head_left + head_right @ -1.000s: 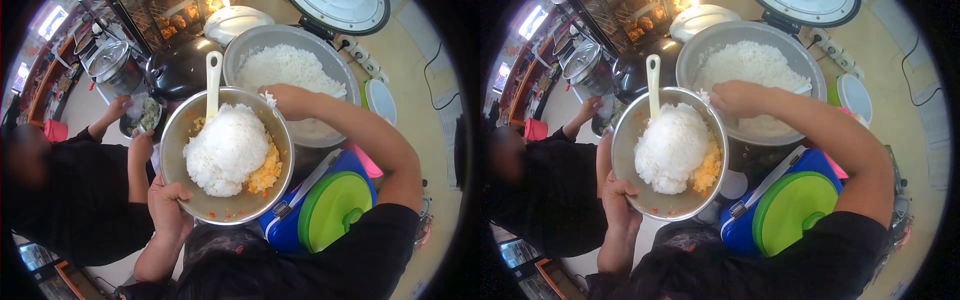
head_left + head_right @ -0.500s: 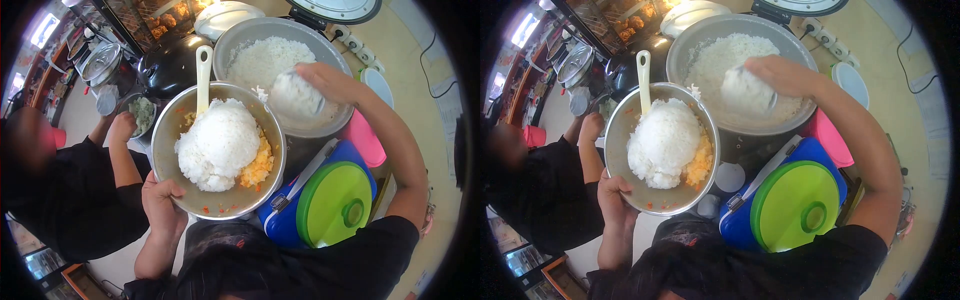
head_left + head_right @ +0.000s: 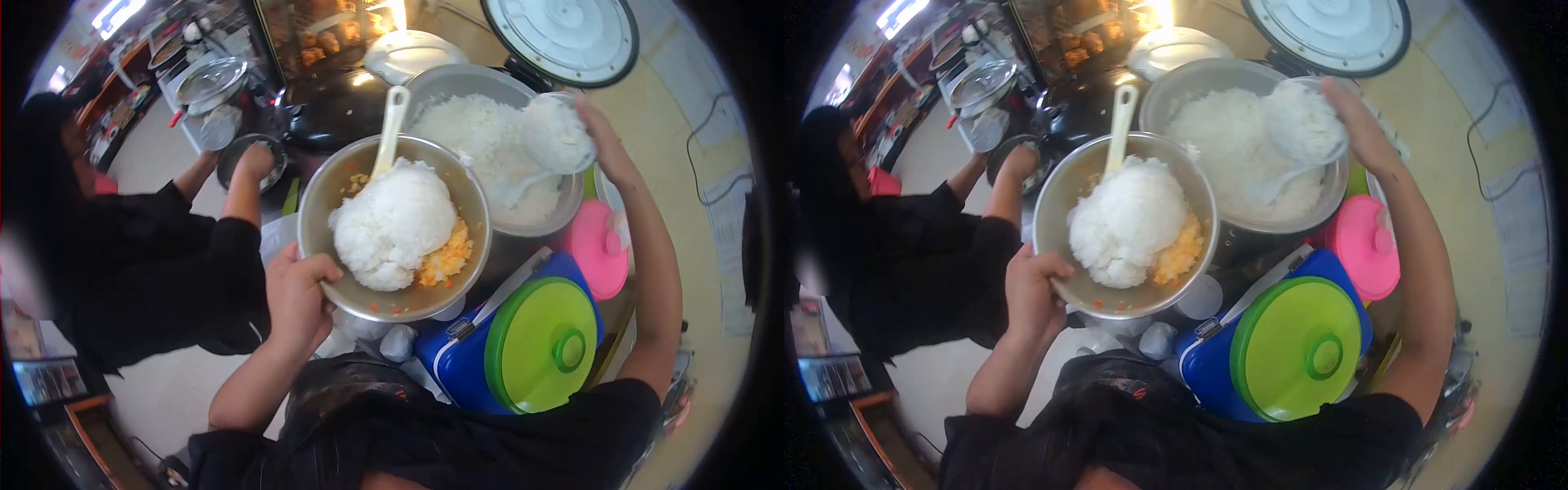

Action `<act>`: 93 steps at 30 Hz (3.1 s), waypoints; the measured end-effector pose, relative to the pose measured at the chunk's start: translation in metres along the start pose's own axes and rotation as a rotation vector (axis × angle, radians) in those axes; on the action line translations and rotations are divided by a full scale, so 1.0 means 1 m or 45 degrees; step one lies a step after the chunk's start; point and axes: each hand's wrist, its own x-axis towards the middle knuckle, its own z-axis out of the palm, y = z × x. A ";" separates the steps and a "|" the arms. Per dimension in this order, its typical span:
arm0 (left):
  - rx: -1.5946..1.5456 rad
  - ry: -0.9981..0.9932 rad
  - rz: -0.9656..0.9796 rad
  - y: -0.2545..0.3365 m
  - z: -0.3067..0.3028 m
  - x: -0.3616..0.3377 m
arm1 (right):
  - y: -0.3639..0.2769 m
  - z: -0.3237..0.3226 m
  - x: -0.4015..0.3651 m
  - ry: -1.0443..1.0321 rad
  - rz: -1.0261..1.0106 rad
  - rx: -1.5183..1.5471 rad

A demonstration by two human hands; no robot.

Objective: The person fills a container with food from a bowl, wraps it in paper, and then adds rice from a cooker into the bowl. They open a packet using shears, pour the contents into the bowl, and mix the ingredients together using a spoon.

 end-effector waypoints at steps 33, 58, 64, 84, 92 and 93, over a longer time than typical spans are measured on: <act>-0.161 -0.175 0.035 0.003 0.010 -0.007 | -0.159 0.194 -0.119 -0.034 -0.934 -1.661; -0.135 -0.204 0.009 0.015 0.011 0.001 | -0.167 0.193 -0.108 -0.021 -1.009 -1.311; -0.209 -0.184 -0.040 0.012 0.001 0.008 | -0.169 0.123 -0.042 0.061 -0.505 -0.956; -0.401 0.113 -0.031 -0.025 -0.171 -0.167 | -0.141 0.251 -0.223 -1.103 0.729 0.439; -0.626 -0.153 0.370 -0.103 -0.362 -0.382 | -0.158 0.397 -0.388 -1.471 0.565 0.410; -0.682 -0.143 0.397 -0.119 -0.385 -0.417 | -0.165 0.414 -0.420 -1.501 0.609 0.408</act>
